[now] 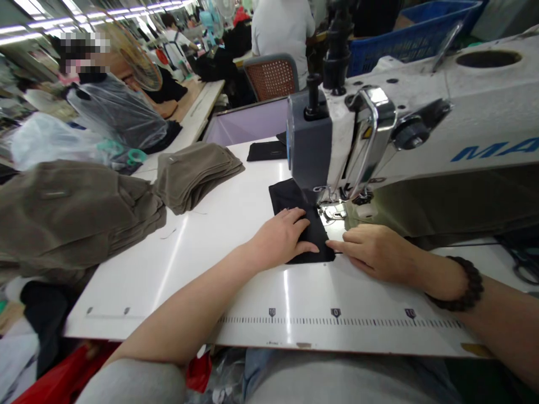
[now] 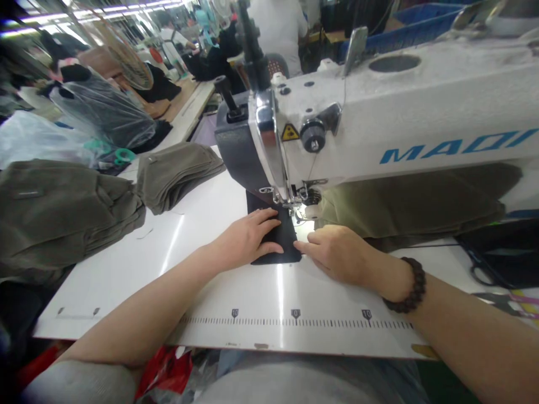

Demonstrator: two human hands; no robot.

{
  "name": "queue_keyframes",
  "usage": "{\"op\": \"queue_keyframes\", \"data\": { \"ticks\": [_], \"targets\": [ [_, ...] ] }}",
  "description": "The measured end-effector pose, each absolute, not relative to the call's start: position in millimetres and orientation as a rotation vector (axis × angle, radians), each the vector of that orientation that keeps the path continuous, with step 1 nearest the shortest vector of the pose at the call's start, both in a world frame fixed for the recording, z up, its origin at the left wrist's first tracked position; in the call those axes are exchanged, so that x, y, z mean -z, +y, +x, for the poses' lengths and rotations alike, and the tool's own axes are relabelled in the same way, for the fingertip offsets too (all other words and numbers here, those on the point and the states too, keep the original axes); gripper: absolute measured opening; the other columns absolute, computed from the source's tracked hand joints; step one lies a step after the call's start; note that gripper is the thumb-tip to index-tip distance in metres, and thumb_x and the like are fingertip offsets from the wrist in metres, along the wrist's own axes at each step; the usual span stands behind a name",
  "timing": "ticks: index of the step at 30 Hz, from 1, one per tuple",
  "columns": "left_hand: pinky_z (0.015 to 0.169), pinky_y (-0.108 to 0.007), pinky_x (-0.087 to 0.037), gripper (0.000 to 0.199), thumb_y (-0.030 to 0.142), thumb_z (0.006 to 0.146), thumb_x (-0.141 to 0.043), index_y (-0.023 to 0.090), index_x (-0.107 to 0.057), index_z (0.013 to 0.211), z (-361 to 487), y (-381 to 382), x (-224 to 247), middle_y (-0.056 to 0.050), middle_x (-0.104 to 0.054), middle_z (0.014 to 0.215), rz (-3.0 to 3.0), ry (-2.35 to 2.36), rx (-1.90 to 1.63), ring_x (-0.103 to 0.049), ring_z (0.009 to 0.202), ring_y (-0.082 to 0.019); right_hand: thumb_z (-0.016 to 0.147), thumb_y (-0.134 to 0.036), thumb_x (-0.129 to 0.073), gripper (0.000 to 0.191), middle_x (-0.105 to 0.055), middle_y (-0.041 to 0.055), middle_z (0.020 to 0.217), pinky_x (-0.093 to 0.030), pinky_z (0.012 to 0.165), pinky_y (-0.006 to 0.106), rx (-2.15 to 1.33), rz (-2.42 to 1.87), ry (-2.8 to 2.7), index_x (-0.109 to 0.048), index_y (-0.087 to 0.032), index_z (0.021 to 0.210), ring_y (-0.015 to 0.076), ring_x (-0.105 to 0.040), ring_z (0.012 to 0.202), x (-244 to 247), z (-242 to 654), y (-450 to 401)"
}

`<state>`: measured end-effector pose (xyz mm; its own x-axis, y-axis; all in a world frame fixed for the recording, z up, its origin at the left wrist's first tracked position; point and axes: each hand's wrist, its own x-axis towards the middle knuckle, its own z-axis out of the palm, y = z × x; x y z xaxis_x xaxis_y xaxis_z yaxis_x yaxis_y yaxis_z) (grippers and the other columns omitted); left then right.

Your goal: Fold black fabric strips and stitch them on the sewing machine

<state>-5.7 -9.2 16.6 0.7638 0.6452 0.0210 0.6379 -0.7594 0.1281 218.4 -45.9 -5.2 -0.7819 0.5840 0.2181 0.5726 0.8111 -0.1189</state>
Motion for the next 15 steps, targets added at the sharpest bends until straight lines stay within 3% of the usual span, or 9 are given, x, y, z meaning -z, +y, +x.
{"op": "queue_keyframes", "data": {
  "ticks": [15],
  "targets": [
    [0.099, -0.042, -0.036, 0.054, 0.05, 0.081, -0.048, 0.004, -0.052, 0.11, 2, 13, 2, -0.018, -0.052, 0.117, 2.874, 1.026, -0.266, -0.044, 0.116, -0.029, 0.083, -0.014, -0.038, 0.03, -0.061, 0.005, 0.071, -0.038, 0.059, 0.028, -0.109, -1.178, -2.568, -0.061, -0.013, 0.102, 0.0163, -0.055, 0.065, 11, 206, -44]
  ]
}}
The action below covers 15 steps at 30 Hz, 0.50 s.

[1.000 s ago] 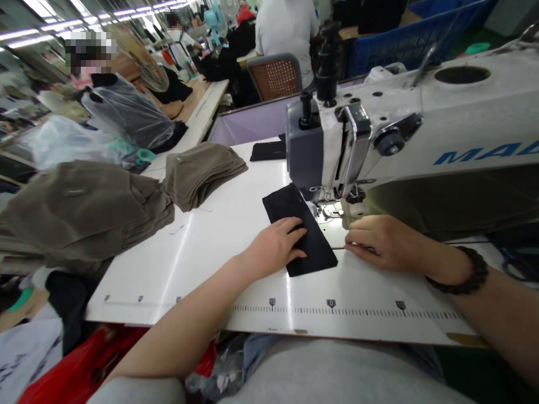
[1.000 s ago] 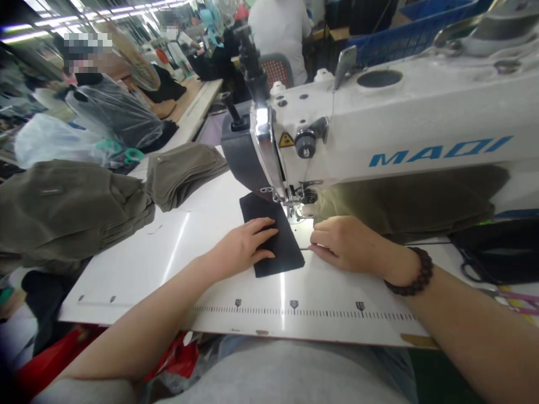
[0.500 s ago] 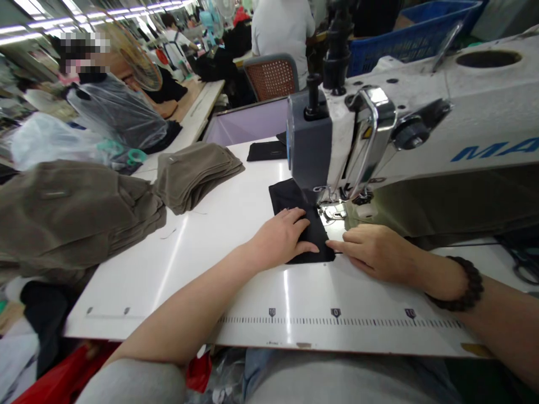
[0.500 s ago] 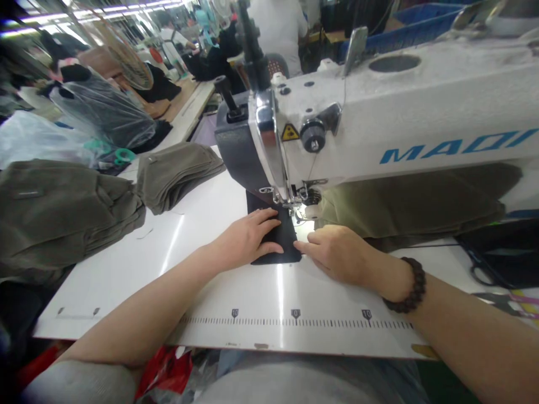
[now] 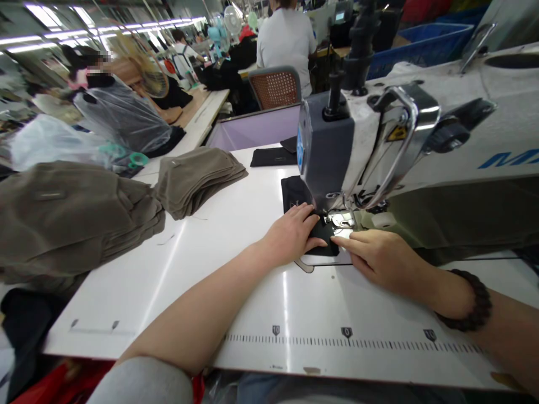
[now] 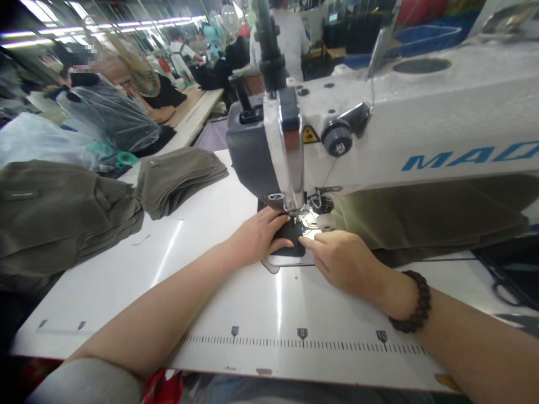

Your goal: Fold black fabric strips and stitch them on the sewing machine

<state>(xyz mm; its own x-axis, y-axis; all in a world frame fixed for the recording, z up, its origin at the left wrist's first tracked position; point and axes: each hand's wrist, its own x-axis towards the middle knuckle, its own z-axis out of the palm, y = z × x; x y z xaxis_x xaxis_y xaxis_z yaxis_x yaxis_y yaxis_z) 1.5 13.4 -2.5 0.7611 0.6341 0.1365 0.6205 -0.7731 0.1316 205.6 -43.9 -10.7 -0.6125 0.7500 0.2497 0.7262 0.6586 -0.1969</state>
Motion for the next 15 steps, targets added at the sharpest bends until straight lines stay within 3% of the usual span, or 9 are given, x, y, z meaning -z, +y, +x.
{"op": "queue_keyframes", "data": {
  "ticks": [15],
  "targets": [
    [0.097, -0.042, -0.039, 0.05, 0.048, 0.082, -0.049, 0.007, -0.051, 0.11, 0.6, 18.0, 2.0, -0.017, -0.051, 0.118, 2.859, 0.95, -0.341, -0.045, 0.115, -0.028, 0.079, -0.01, -0.04, 0.033, -0.063, 0.0057, 0.078, -0.042, 0.063, 0.03, -0.177, -1.249, -2.52, -0.06, -0.013, 0.105, 0.0177, -0.057, 0.071, 13.3, 202.8, -43.6]
  ]
}}
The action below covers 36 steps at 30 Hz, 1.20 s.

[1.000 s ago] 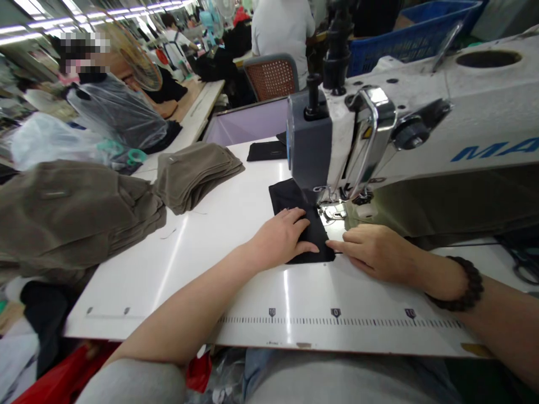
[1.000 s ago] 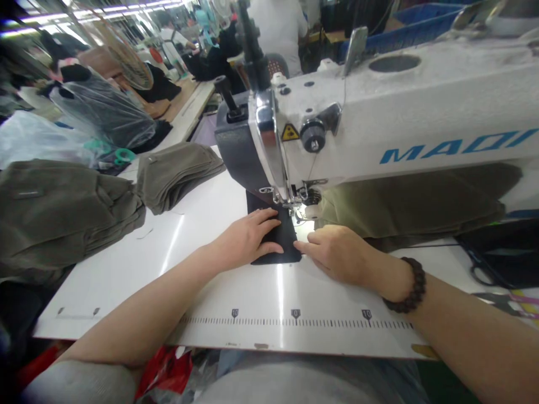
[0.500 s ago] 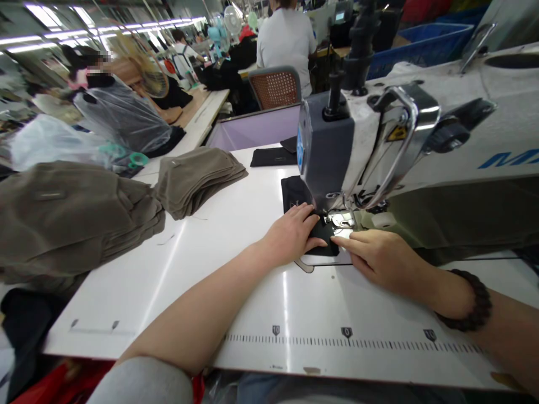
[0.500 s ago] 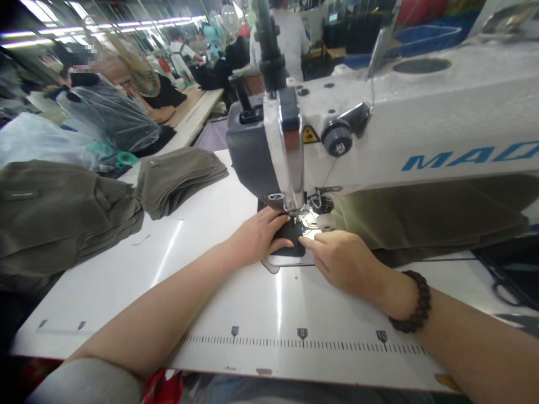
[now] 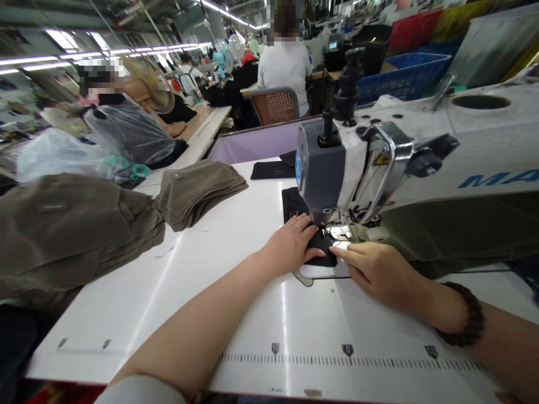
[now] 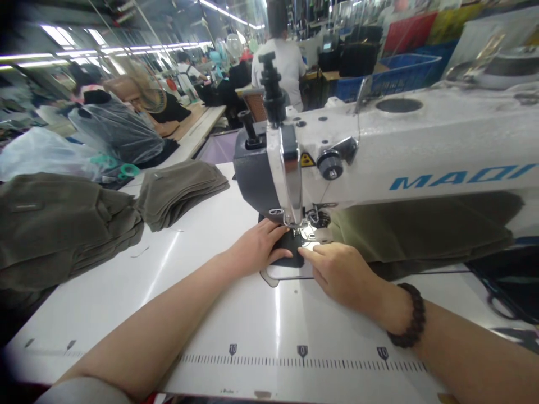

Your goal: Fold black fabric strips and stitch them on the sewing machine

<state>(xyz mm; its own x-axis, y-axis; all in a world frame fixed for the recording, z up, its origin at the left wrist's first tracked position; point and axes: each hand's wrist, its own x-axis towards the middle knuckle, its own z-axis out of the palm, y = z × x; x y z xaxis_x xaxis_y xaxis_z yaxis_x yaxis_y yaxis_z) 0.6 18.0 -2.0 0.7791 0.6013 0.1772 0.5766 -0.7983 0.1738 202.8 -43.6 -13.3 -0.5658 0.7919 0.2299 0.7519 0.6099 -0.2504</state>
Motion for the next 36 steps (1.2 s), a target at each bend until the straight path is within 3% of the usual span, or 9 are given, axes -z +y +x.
{"op": "queue_keyframes", "data": {
  "ticks": [24, 29, 36],
  "targets": [
    [0.092, -0.042, -0.043, 0.051, 0.048, 0.08, -0.052, 0.006, -0.054, 0.109, -1, 21, 6, -0.018, -0.054, 0.113, 2.906, 0.931, -0.402, -0.049, 0.109, -0.028, 0.078, -0.01, -0.04, 0.033, -0.066, 0.0086, 0.085, -0.046, 0.067, 0.03, -0.183, -1.291, -2.5, -0.06, -0.014, 0.104, 0.0183, -0.06, 0.076, 12, 200, -45],
    [0.082, -0.033, -0.048, 0.025, 0.028, 0.089, -0.044, 0.013, -0.064, 0.091, -2, 9, 2, -0.008, -0.061, 0.101, 2.959, 0.75, -0.376, -0.056, 0.093, -0.019, 0.079, -0.01, -0.038, 0.035, -0.065, 0.0077, 0.083, -0.045, 0.067, 0.029, -0.186, -1.284, -2.495, -0.059, -0.013, 0.107, 0.0173, -0.059, 0.076, 11, 200, -45],
    [0.079, -0.027, -0.049, 0.027, 0.021, 0.09, -0.039, 0.011, -0.065, 0.093, -3, -2, -7, -0.007, -0.063, 0.097, 2.939, 0.643, -0.336, -0.056, 0.09, -0.017, 0.082, -0.013, -0.038, 0.031, -0.061, 0.005, 0.071, -0.041, 0.06, 0.028, -0.135, -1.134, -2.562, -0.061, -0.013, 0.103, 0.0157, -0.055, 0.065, 12, 205, -45]
  ]
}}
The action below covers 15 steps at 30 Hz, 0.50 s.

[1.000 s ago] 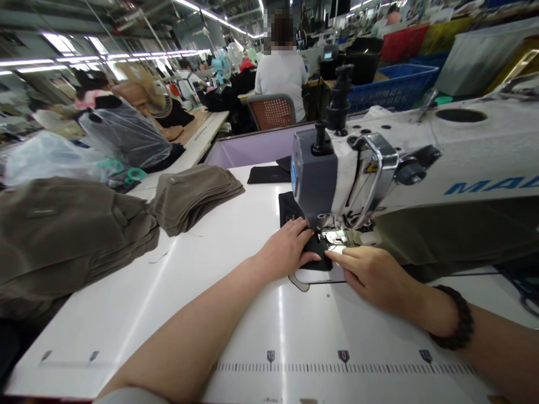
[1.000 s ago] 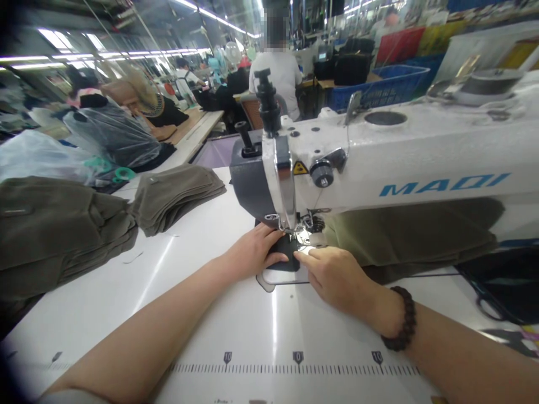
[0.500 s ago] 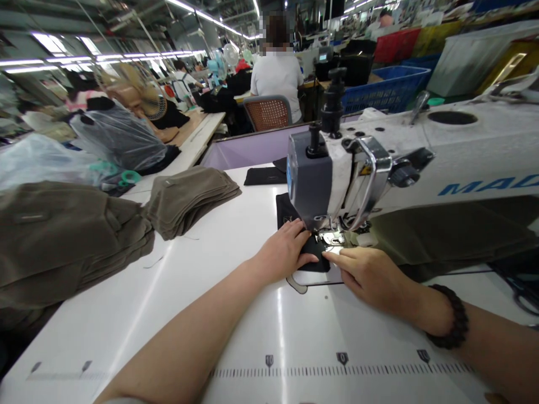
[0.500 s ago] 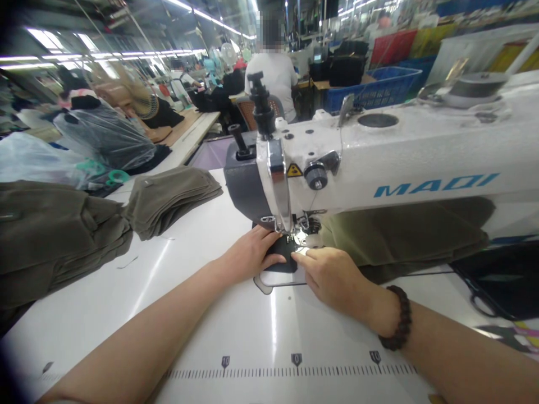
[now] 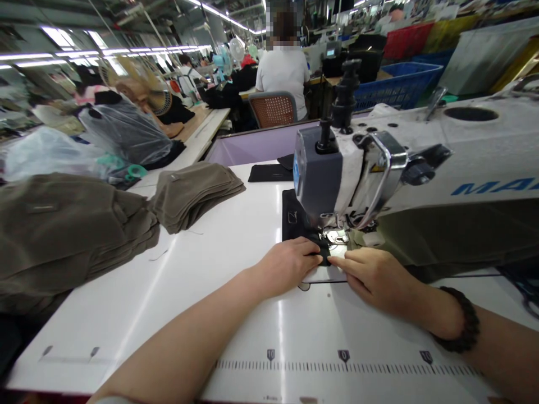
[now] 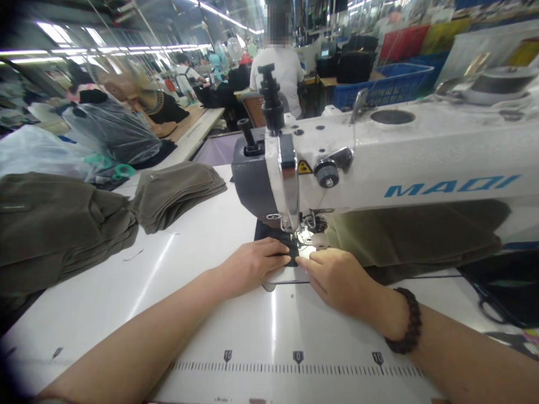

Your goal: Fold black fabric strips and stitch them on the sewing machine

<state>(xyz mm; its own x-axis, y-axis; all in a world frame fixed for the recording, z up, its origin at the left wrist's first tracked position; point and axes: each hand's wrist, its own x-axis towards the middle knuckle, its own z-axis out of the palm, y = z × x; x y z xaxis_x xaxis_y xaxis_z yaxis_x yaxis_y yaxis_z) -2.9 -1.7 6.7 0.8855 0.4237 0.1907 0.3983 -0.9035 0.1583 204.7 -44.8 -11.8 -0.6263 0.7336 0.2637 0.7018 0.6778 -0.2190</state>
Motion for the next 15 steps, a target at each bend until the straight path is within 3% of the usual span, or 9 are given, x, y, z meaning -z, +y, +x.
{"op": "queue_keyframes", "data": {
  "ticks": [7, 15],
  "targets": [
    [0.08, -0.028, -0.049, 0.024, 0.021, 0.089, -0.043, 0.011, -0.064, 0.094, -3, 2, -5, -0.007, -0.062, 0.099, 2.908, 0.667, -0.332, -0.055, 0.091, -0.017, 0.083, -0.014, -0.037, 0.03, -0.062, 0.0045, 0.072, -0.042, 0.06, 0.028, -0.146, -1.191, -2.543, -0.062, -0.015, 0.099, 0.0158, -0.056, 0.067, 12, 203, -44],
    [0.087, -0.03, -0.048, 0.021, 0.019, 0.087, -0.046, 0.01, -0.063, 0.095, 0, 14, -1, -0.008, -0.061, 0.103, 2.849, 0.747, -0.332, -0.054, 0.099, -0.019, 0.078, -0.01, -0.04, 0.035, -0.067, 0.0086, 0.089, -0.047, 0.065, 0.03, -0.102, -1.288, -2.521, -0.059, -0.014, 0.107, 0.018, -0.062, 0.076, 12, 200, -42]
  ]
}}
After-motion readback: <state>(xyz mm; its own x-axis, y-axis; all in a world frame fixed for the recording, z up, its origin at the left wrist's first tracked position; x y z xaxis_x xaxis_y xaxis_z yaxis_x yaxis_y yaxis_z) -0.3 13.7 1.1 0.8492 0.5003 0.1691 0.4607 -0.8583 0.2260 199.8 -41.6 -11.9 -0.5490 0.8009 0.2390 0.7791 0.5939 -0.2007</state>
